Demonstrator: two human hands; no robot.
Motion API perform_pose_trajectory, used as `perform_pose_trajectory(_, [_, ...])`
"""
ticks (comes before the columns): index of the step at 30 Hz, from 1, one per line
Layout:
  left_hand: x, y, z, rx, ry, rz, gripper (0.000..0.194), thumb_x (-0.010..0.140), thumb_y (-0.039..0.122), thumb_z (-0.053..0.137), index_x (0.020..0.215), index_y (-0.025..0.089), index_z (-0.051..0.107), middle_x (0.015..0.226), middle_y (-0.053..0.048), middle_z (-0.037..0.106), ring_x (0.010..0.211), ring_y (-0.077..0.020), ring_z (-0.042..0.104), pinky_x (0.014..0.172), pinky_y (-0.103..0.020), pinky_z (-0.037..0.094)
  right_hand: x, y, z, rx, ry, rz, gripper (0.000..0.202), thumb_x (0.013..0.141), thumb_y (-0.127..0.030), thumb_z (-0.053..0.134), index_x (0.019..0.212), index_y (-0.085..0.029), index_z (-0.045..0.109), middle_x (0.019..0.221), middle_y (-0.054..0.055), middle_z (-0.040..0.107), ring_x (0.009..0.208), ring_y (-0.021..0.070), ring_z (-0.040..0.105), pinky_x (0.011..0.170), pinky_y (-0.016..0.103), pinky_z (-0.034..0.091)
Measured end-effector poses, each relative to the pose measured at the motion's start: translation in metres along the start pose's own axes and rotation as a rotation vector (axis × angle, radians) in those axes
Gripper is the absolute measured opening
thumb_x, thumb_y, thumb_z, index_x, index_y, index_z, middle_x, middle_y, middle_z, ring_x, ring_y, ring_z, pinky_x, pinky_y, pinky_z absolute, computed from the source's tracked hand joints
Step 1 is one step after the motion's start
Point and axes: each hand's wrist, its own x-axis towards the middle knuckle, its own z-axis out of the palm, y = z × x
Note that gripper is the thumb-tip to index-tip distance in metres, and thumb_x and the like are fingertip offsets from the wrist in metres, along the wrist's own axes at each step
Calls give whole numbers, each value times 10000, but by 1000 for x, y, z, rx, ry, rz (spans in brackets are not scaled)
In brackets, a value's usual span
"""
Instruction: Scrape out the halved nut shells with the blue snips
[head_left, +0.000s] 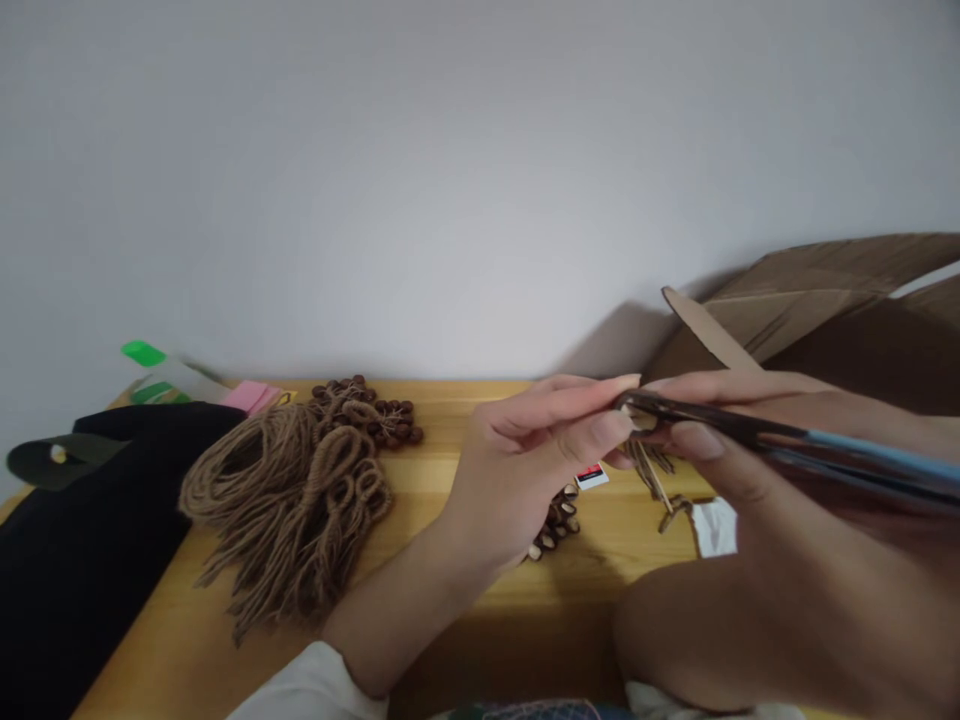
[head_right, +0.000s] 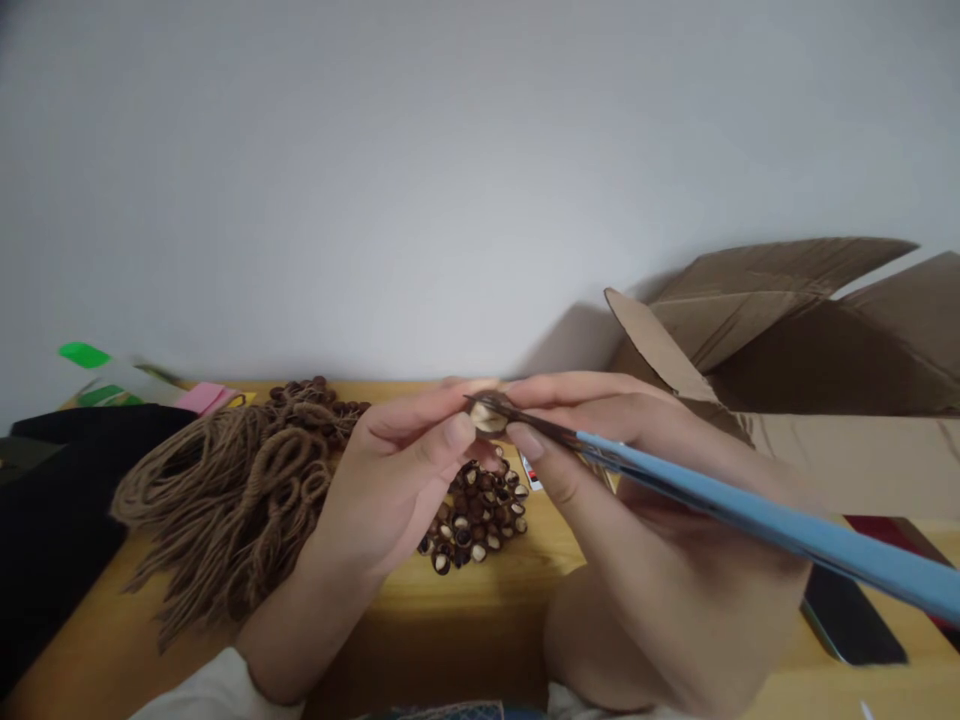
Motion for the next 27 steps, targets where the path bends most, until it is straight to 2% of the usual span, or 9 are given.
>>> perform_pose_trajectory(4, [-1, 2, 3, -5, 25, 8, 127, 764, 280, 858, 864, 356, 839, 952, 8, 799, 727, -107, 703, 692, -238, 621, -4, 1, -7, -59, 49, -71, 90, 781, -380, 768, 828, -320, 720, 913, 11, 730, 889, 238, 729, 687, 393, 661])
perform_pose_trajectory(8, [-2, 3, 4, -51, -6, 36, 141, 806, 240, 826, 891, 353, 836, 955, 30, 806, 790, -86, 713, 699, -175, 616, -6, 3, -14, -66, 92, -107, 126, 789, -431, 756, 866, -340, 717, 911, 15, 723, 930, 263, 731, 687, 419, 660])
perform_pose_trajectory(13, [-3, 3, 5, -31, -2, 69, 149, 803, 228, 828, 892, 348, 836, 950, 30, 806, 818, -98, 720, 696, -178, 624, -7, -10, 3, -64, 109, -104, 70, 797, -388, 751, 856, -361, 724, 895, 2, 727, 901, 257, 735, 664, 416, 659])
perform_pose_trajectory(15, [-4, 2, 5, 15, 33, 100, 140, 794, 240, 834, 880, 350, 838, 957, 13, 804, 812, -124, 724, 693, -218, 632, -7, -17, 13, -45, 175, -42, 46, 812, -318, 734, 833, -359, 733, 879, -10, 725, 855, 222, 733, 665, 384, 661])
perform_pose_trajectory(17, [-4, 1, 4, 60, 53, 133, 146, 799, 246, 828, 888, 360, 837, 973, 6, 802, 792, -133, 720, 690, -241, 631, -7, -20, 19, 15, 234, 41, 105, 797, -235, 733, 821, -336, 750, 877, -20, 727, 821, 172, 720, 694, 330, 664])
perform_pose_trajectory(21, [-6, 1, 2, 121, 21, 148, 182, 849, 241, 783, 967, 371, 830, 1005, 6, 782, 768, -106, 700, 664, -203, 598, -5, -12, 13, 105, 134, 44, 82, 729, -204, 782, 780, -262, 756, 920, -2, 749, 858, 128, 707, 750, 242, 648])
perform_pose_trajectory(27, [-4, 5, 2, 150, 15, 110, 121, 836, 294, 797, 941, 332, 841, 966, -15, 768, 714, -104, 677, 646, -212, 588, -5, -1, -2, 39, 63, -19, 67, 765, -323, 797, 764, -285, 743, 933, 4, 756, 926, 159, 714, 814, 301, 641])
